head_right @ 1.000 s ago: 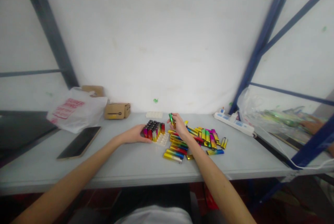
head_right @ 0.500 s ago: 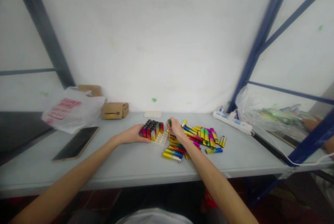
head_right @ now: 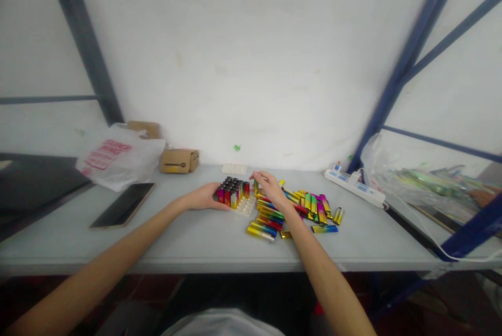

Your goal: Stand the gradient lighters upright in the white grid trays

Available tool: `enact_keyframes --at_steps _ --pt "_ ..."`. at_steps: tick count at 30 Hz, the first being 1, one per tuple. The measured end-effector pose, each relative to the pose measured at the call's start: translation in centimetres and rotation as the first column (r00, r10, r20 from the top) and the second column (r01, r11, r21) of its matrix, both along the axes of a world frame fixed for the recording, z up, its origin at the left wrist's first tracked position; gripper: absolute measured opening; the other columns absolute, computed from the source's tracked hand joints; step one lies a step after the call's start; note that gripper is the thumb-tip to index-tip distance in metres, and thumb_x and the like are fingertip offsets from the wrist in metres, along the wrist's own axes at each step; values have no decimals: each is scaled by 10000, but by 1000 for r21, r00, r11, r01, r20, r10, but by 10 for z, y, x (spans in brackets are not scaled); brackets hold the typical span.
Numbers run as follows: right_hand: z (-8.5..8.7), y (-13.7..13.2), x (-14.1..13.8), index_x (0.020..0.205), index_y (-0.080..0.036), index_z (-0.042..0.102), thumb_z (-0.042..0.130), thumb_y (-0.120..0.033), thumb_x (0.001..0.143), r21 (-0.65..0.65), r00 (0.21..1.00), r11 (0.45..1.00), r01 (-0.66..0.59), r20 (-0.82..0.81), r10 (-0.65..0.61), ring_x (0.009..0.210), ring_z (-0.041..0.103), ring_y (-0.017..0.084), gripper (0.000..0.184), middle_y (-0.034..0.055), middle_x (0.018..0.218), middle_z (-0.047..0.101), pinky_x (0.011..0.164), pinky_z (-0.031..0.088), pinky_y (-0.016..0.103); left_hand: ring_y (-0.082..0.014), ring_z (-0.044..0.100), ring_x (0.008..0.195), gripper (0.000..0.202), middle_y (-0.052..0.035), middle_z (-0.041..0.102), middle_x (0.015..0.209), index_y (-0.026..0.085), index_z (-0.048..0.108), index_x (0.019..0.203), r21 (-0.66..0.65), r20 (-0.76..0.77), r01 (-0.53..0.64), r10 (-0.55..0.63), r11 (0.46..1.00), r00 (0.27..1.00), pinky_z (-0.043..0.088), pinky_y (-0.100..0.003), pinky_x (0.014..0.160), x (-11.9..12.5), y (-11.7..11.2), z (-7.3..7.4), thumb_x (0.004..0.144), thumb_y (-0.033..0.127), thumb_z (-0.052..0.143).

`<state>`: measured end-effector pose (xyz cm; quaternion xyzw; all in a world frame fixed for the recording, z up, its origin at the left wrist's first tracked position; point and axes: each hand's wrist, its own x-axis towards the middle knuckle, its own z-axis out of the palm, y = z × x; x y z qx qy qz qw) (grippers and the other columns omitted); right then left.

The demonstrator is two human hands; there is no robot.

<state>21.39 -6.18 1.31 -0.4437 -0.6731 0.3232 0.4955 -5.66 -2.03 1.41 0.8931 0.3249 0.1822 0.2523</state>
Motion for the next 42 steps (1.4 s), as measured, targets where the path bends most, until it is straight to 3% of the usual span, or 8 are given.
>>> enact_keyframes --at_steps 3,6,11,14,20,27,34,42 --pt "0 0 5 868 -199 731 596 -626 870 190 971 976 109 191 -146 879 628 219 448 67 904 699 789 489 317 -277 670 914 683 -61 738 1047 153 677 1111 -2 8 5 -5 1000 1000 508 -317 803 0 0 0 642 633 807" --pt "1 -1 8 834 -191 729 598 -593 890 327 891 929 172 352 -288 712 598 193 427 51 737 674 722 462 303 -281 671 925 685 -56 739 1058 164 677 1127 -10 9 8 -8 1000 1000 509 -315 797 0 0 1 648 637 802" --pt "1 -6 7 799 -173 664 558 -584 929 385 851 913 132 428 -304 542 530 136 444 8 607 629 578 386 250 -279 669 921 679 -60 735 1056 153 678 1112 9 -16 0 1 1000 1000 506 -316 801 1 -1 1 647 631 803" --pt "-2 -7 3 813 -175 643 559 -592 928 389 850 916 102 443 -283 542 526 127 440 2 620 635 561 368 235 -277 668 905 660 -62 736 1038 150 685 1078 18 -18 -2 3 1000 1000 505 -317 794 1 0 0 645 633 802" --pt "-4 -8 -5 875 -192 623 624 -544 911 364 752 932 -2 615 -238 570 516 136 354 -4 641 628 571 333 240 -275 665 912 664 -56 738 1037 161 688 1087 10 7 -8 8 1000 1000 503 -316 793 0 1 -2 632 629 808" --pt "2 -7 -1 878 -186 624 546 -560 956 306 749 951 -37 638 -176 559 494 129 389 -9 629 610 560 298 239 -271 662 880 677 -54 734 1009 149 681 1092 24 -21 -7 7 1000 1000 500 -313 768 0 3 -2 640 640 798" --pt "0 -4 -10 715 -195 612 592 -655 879 300 676 944 135 669 -309 550 518 152 489 30 590 615 555 278 259 -272 666 908 665 -56 734 1041 159 683 1088 28 -15 -17 17 999 1000 502 -312 806 1 0 0 636 630 806" --pt "6 -9 -1 657 -178 595 573 -672 881 233 743 972 7 650 -161 525 485 120 543 -7 564 594 539 287 248 -275 668 910 680 -57 736 1039 158 685 1100 33 -7 -3 3 999 1000 504 -313 802 1 1 -1 634 638 804"
